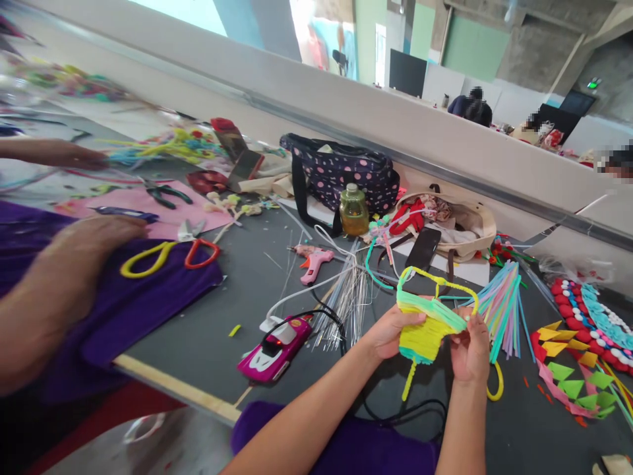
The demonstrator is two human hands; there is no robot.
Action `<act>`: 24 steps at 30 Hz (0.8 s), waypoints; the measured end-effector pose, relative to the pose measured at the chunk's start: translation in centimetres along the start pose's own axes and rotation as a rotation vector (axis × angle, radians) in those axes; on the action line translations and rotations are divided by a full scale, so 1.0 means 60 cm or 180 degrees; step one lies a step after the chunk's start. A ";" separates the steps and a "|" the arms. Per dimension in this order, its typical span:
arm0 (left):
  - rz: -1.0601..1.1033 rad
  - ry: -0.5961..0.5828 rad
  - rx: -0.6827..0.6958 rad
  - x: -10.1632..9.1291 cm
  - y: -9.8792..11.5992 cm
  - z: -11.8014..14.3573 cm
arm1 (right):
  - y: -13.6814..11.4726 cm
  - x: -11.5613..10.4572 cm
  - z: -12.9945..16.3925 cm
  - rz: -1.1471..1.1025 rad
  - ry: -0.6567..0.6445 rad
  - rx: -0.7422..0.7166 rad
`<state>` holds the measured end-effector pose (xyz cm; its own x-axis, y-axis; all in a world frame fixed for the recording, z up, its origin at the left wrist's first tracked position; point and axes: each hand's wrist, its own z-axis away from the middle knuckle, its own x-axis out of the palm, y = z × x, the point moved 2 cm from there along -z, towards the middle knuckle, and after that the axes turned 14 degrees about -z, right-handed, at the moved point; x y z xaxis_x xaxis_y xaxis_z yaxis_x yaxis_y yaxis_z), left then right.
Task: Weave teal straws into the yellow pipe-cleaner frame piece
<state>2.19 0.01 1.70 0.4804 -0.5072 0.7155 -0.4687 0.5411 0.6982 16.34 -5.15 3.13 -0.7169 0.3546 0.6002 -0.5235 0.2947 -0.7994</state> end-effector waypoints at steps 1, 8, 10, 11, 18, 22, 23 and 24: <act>0.0024 -0.0030 -0.0015 -0.001 0.000 -0.001 | 0.002 0.001 0.001 -0.0029 -0.0108 0.0047; -0.0088 0.0294 0.0125 -0.003 0.013 0.004 | 0.011 0.000 -0.002 0.0252 0.0465 -0.0434; -0.0221 0.0466 0.0246 0.000 0.021 0.010 | 0.006 0.006 0.001 0.0754 0.0659 -0.1104; -0.0306 0.0524 0.0309 0.003 0.025 0.013 | 0.003 0.010 0.004 0.1057 0.0727 -0.1483; -0.1458 0.0509 0.0770 0.029 0.040 0.033 | -0.010 0.028 0.025 0.2649 0.0349 -0.2536; -0.2004 0.0570 0.1011 0.038 0.043 0.040 | -0.021 0.028 0.028 0.2894 0.0262 -0.2683; -0.2033 0.0577 0.1014 0.040 0.043 0.041 | -0.023 0.028 0.027 0.2912 0.0280 -0.2698; -0.2041 0.0573 0.1010 0.041 0.043 0.041 | -0.025 0.027 0.027 0.2927 0.0303 -0.2713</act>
<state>0.32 -1.46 5.32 0.8336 -0.5259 0.1689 -0.2337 -0.0587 0.9705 15.22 -6.45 5.24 -0.6034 0.7848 -0.1411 0.6399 0.3710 -0.6729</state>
